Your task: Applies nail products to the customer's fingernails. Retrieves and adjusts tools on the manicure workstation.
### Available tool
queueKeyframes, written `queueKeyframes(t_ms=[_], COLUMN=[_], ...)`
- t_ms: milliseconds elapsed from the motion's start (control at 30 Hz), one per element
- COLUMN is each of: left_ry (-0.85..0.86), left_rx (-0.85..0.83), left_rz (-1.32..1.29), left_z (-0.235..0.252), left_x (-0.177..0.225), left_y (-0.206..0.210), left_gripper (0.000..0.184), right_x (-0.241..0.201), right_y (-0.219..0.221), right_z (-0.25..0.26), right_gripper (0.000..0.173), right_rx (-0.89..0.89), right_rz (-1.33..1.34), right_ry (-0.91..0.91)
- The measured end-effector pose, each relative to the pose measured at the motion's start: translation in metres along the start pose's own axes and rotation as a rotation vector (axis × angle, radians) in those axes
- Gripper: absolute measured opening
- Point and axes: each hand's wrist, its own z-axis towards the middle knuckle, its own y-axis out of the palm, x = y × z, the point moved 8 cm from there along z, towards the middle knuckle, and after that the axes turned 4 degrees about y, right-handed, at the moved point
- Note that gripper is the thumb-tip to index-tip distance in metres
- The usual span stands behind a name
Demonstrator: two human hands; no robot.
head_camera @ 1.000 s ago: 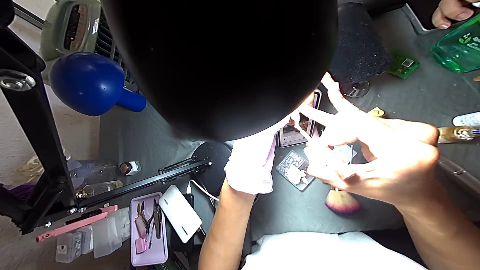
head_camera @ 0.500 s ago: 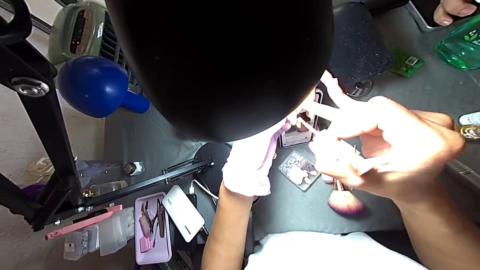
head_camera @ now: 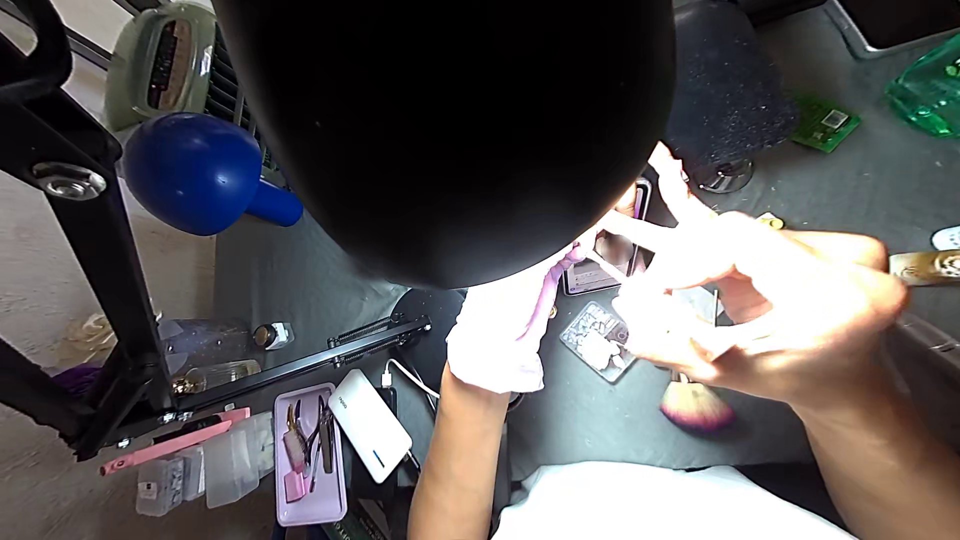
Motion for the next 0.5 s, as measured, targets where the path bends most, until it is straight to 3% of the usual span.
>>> queueKeyframes(t_ms=[133,300,500], left_ry=[0.004,-0.011,0.0], left_rx=[-0.059,-0.033,-0.071], left_rz=[0.003,0.076,-0.021], left_z=[-0.0001,-0.0015,-0.0014], left_x=[0.0019,0.0021,0.0013], left_y=[0.0025,0.0004,0.0021], left_gripper=[0.02,0.013,0.019], right_x=[-0.0008,0.0009,0.0018], right_y=[-0.0009,0.0019,-0.0019], right_z=[0.0046,-0.0014,0.0034], right_gripper=[0.017,0.017,0.017], right_rx=[0.041,-0.018,0.016], right_rz=[-0.051,0.021,-0.019], right_ry=[-0.012,-0.004,-0.006])
